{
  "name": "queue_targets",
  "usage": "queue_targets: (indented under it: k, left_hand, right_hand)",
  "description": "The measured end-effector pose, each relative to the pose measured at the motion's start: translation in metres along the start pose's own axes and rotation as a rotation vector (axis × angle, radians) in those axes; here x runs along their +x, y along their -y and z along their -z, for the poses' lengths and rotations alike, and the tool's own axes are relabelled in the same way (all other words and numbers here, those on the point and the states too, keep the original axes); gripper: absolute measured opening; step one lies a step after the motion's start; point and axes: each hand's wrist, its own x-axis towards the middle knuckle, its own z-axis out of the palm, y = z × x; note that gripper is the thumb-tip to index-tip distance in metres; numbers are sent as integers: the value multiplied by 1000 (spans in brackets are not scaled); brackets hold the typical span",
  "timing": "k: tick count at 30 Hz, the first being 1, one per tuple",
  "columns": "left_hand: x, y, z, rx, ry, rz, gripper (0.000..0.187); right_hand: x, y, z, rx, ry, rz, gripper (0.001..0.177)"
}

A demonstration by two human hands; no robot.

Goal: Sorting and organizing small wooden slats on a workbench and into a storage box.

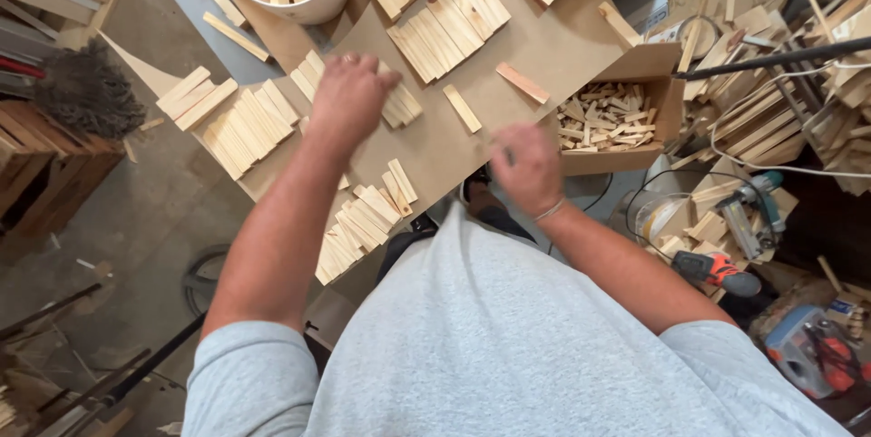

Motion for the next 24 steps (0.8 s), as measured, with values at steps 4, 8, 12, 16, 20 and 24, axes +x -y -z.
queue_targets:
  k: [4, 8, 12, 16, 20, 24]
  left_hand:
    - [-13, -25, -8, -95, 47, -42, 29]
    - [-35, -39, -12, -144, -51, 107, 45]
    - [-61, -56, -15, -227, -153, 292, 64]
    - [-69, -79, -7, -290, -190, 315, 68]
    - [-65, -88, -29, -276, -154, 418, 74]
    - [-62, -89, -38, -295, -138, 448, 77]
  right_hand:
    - [31, -42, 29, -62, -32, -139, 28]
    - [37, -63, 27, -52, 82, -213, 26]
    - [39, -20, 30, 92, 120, -235, 18]
    - [34, 19, -7, 69, 192, -147, 27]
    - [58, 36, -17, -70, 320, -184, 32]
    - [77, 54, 0, -94, 543, -120, 34]
